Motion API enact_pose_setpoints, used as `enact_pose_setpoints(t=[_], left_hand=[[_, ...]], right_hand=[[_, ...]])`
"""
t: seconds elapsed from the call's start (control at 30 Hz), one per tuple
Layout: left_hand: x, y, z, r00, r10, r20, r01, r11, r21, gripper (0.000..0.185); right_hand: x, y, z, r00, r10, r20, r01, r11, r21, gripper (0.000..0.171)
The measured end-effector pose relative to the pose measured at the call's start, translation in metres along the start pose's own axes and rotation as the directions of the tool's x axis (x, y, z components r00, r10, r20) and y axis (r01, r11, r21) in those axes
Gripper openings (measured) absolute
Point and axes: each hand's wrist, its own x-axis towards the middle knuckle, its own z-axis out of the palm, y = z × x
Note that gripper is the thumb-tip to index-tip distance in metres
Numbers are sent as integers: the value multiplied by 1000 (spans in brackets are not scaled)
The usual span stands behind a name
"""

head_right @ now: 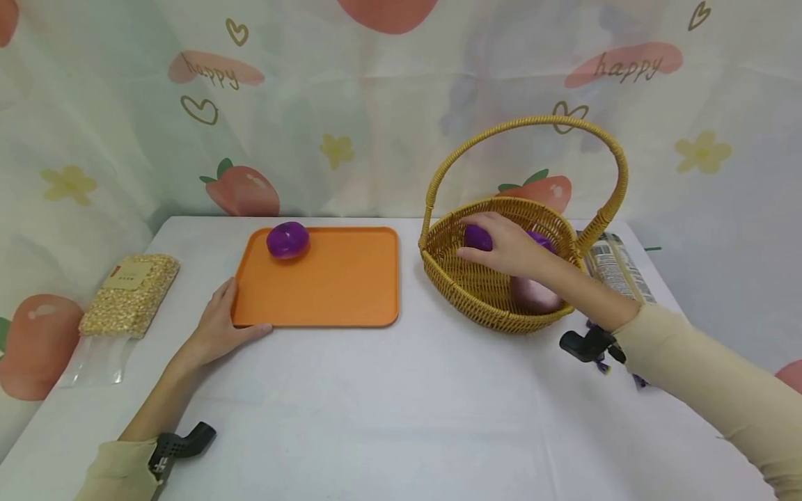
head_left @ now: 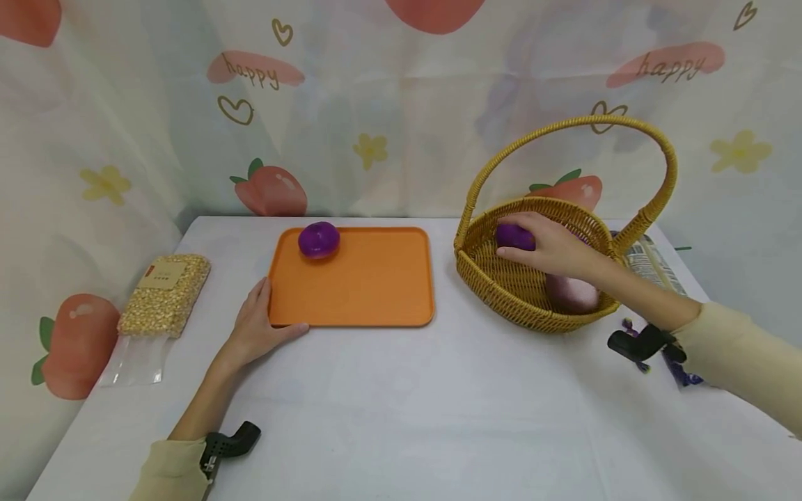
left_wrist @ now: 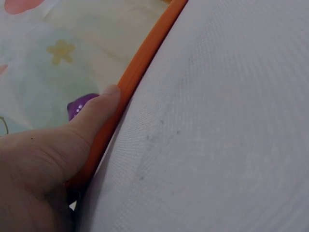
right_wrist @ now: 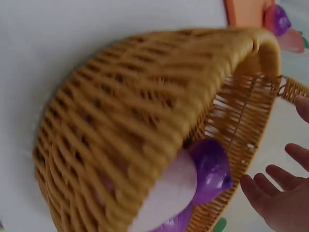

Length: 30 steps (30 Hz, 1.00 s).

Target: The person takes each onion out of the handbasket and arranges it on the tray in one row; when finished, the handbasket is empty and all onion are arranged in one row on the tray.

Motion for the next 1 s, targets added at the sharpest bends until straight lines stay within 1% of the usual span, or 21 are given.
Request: enact_pose_setpoints(t=[0.17, 0.3, 0.6, 0.77, 1.0], left_hand=[[0, 0, 0, 1000, 7, -7, -7, 1000, -4, 121], [1, 0, -1, 1000, 1, -6, -1, 1000, -2, 121], [0, -1, 0, 1000, 0, -1, 0, 1000, 1, 121], [-1, -2, 1, 1000, 0, 2, 0, 1000, -3, 120], [0, -2, 1, 1000, 4, -6, -4, 1000, -9, 120]], right_hand=[[12, 13, -8, 999, -34, 22, 36, 997, -74, 59], [21, 22, -11, 997, -60, 54, 65, 993, -99, 57], [37, 36, -19, 989, -58, 133, 77, 987, -141, 61], [43, 44, -25, 984, -31, 173, 53, 991, -123, 64], [53, 55, -30, 981, 6, 195, 17, 993, -113, 56]])
